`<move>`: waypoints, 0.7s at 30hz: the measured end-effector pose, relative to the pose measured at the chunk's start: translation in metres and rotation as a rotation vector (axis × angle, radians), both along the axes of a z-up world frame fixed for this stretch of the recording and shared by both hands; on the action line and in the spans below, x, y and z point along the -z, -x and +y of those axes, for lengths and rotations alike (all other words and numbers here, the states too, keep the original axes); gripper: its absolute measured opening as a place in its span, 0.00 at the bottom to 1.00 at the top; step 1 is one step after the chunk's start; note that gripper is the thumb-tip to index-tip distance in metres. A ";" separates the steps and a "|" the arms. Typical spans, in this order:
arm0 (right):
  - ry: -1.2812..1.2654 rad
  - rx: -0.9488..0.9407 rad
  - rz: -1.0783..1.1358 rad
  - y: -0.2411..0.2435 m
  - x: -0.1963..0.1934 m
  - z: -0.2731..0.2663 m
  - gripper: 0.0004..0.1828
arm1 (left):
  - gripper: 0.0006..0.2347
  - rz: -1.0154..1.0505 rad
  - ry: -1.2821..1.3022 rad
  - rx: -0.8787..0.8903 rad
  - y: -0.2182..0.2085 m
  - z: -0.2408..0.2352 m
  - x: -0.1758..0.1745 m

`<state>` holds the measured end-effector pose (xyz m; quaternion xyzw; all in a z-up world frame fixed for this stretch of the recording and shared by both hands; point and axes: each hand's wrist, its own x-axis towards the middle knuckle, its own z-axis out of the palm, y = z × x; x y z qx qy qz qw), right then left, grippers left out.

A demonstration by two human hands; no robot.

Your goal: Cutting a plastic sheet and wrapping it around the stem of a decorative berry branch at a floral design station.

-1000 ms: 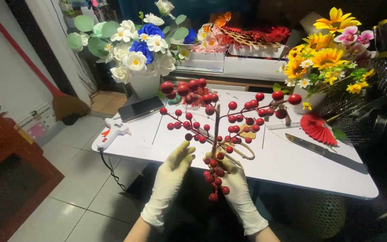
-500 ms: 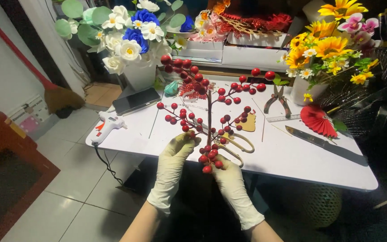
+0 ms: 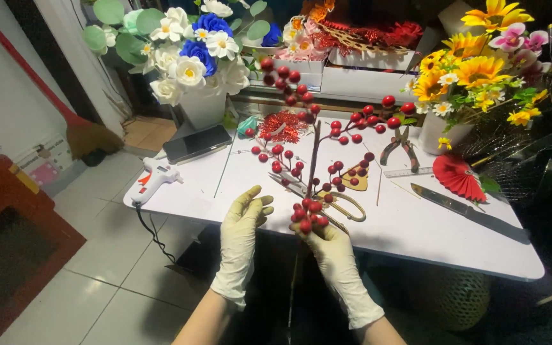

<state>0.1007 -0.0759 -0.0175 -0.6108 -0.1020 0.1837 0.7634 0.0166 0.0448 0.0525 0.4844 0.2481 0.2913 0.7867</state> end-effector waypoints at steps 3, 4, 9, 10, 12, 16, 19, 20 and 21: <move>0.005 0.090 0.057 0.017 -0.047 0.008 0.12 | 0.15 0.007 -0.121 0.034 -0.017 0.005 0.009; 0.008 0.089 0.059 0.012 -0.047 0.010 0.12 | 0.15 0.009 -0.118 0.033 -0.021 0.007 0.011; -0.250 -0.057 0.277 -0.040 -0.048 0.018 0.19 | 0.14 -0.026 -0.059 0.078 -0.052 0.018 0.006; -0.259 -0.052 0.254 -0.047 -0.050 0.019 0.19 | 0.14 -0.048 -0.068 0.087 -0.058 0.022 0.009; -0.149 -0.046 0.046 -0.062 -0.051 0.023 0.24 | 0.15 0.060 -0.089 0.139 -0.070 0.031 0.016; -0.203 0.004 0.186 -0.079 -0.054 0.045 0.15 | 0.15 0.008 0.066 0.156 -0.089 0.047 0.037; 0.000 0.112 0.258 -0.093 -0.042 0.053 0.15 | 0.16 -0.024 0.240 0.143 -0.098 0.059 0.050; -0.019 0.158 0.405 -0.097 -0.041 0.055 0.15 | 0.15 0.084 0.280 0.105 -0.095 0.058 0.038; -0.039 0.203 0.552 -0.101 -0.039 0.057 0.15 | 0.15 0.193 0.319 0.067 -0.092 0.058 0.027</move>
